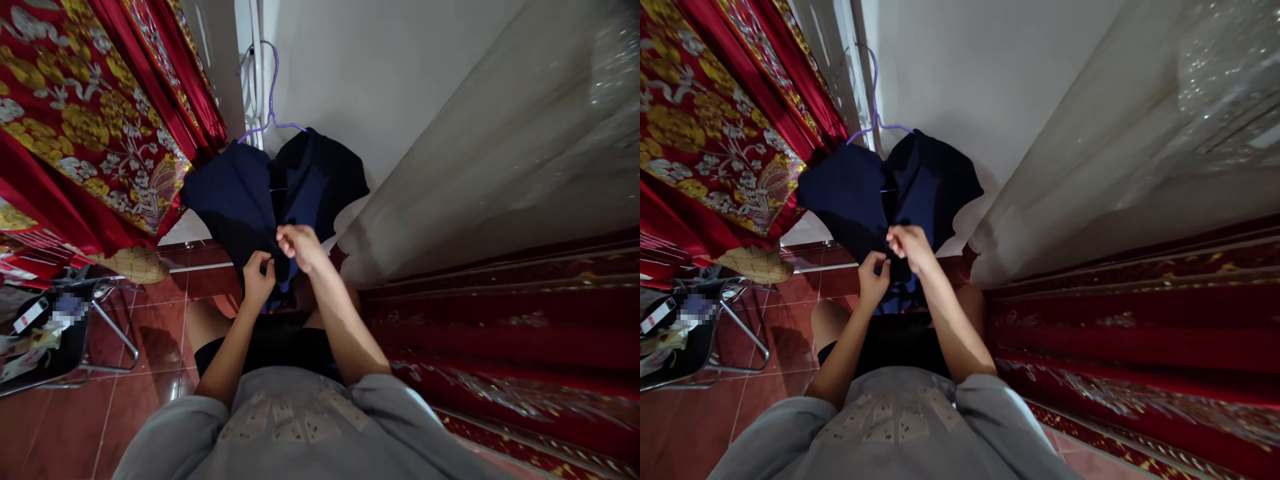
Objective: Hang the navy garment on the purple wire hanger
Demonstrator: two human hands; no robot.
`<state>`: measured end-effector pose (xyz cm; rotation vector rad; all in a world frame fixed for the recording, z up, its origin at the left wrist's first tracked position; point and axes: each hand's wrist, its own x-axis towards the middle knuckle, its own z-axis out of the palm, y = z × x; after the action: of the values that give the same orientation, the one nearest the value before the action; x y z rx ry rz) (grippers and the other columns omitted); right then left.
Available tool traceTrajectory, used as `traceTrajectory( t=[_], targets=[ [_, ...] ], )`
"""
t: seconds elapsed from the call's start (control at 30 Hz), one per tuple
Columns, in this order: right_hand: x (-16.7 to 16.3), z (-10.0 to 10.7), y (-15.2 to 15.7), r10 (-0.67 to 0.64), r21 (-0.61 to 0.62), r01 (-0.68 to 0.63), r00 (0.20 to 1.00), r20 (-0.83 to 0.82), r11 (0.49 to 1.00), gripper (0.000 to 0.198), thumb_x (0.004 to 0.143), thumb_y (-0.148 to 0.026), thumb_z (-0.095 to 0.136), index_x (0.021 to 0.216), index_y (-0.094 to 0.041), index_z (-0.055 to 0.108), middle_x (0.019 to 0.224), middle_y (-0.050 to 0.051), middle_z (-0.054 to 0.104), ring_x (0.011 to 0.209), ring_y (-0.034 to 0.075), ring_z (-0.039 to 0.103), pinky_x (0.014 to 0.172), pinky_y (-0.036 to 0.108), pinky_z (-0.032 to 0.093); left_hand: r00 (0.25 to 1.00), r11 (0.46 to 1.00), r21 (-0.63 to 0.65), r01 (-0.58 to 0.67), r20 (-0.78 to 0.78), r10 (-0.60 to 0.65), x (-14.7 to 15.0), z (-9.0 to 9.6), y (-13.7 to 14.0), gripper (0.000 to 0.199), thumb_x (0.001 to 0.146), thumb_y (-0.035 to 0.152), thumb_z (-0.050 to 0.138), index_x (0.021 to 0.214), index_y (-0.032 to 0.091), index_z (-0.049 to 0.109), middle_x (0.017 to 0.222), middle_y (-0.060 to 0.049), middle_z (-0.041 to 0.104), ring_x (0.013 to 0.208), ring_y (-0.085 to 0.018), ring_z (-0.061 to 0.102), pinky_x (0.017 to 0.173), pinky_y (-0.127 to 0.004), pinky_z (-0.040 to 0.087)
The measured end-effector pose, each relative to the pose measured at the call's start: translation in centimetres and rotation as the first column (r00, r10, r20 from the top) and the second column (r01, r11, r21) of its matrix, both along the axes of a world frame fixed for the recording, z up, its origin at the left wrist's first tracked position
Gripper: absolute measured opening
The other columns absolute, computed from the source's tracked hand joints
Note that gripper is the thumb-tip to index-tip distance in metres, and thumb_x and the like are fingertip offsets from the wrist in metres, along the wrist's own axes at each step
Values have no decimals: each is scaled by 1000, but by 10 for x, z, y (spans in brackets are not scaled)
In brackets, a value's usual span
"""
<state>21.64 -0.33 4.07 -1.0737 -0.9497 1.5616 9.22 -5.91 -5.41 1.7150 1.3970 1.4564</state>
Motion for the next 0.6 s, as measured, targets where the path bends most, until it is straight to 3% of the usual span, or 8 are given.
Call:
traceTrajectory(
  t=[0.13,0.23,0.33,0.43,0.47,0.53,0.6],
  targets=[
    [10,63,58,-88,182,94,995,-40,979,35,90,-43,67,69,-18,55,51,-4,46,40,4,31,38,17,18,990,996,21,84,-116,-81,5,-5,5,10,93,15,52,87,21,58,85,-6,61,79,-19,61,74,-31,49],
    [10,94,70,-77,274,77,997,-12,959,40,96,-49,62,72,-17,56,54,-3,49,42,4,35,38,15,21,963,986,23,168,-217,-159,2,9,16,11,94,14,52,88,20,60,86,-7,63,81,-20,63,77,-32,50],
    [6,98,53,-56,346,40,998,35,937,46,98,-53,59,69,-18,53,51,-4,46,39,3,34,36,15,20,958,972,94,216,-213,-192,-6,48,35,11,95,17,55,100,18,65,97,-9,69,89,-19,66,84,-32,53],
    [6,91,32,-24,387,-14,995,93,922,45,97,-51,61,68,-18,53,49,-5,47,38,3,36,36,16,21,985,953,266,145,-132,-113,-14,105,56,34,101,27,53,135,21,57,113,-9,70,98,-17,67,90,-30,53],
    [7,90,28,-13,402,-33,994,112,915,44,96,-50,63,68,-18,54,49,-4,48,39,4,37,37,16,23,983,937,318,146,-153,-101,-16,124,62,35,104,29,50,138,22,55,113,-8,70,97,-16,67,90,-29,53],
    [11,91,24,-2,442,-62,990,143,895,42,95,-48,64,67,-17,55,49,-4,50,39,4,38,38,17,26,963,912,356,204,-238,-123,-19,154,74,30,106,30,47,131,22,61,110,-7,70,96,-15,67,88,-28,53],
    [14,92,25,-6,486,-82,984,176,870,42,95,-47,64,67,-17,57,49,-3,51,41,5,40,40,18,28,938,903,341,260,-310,-153,-20,173,81,22,105,30,50,115,20,66,99,-5,70,90,-15,68,84,-27,53]
  ],
)
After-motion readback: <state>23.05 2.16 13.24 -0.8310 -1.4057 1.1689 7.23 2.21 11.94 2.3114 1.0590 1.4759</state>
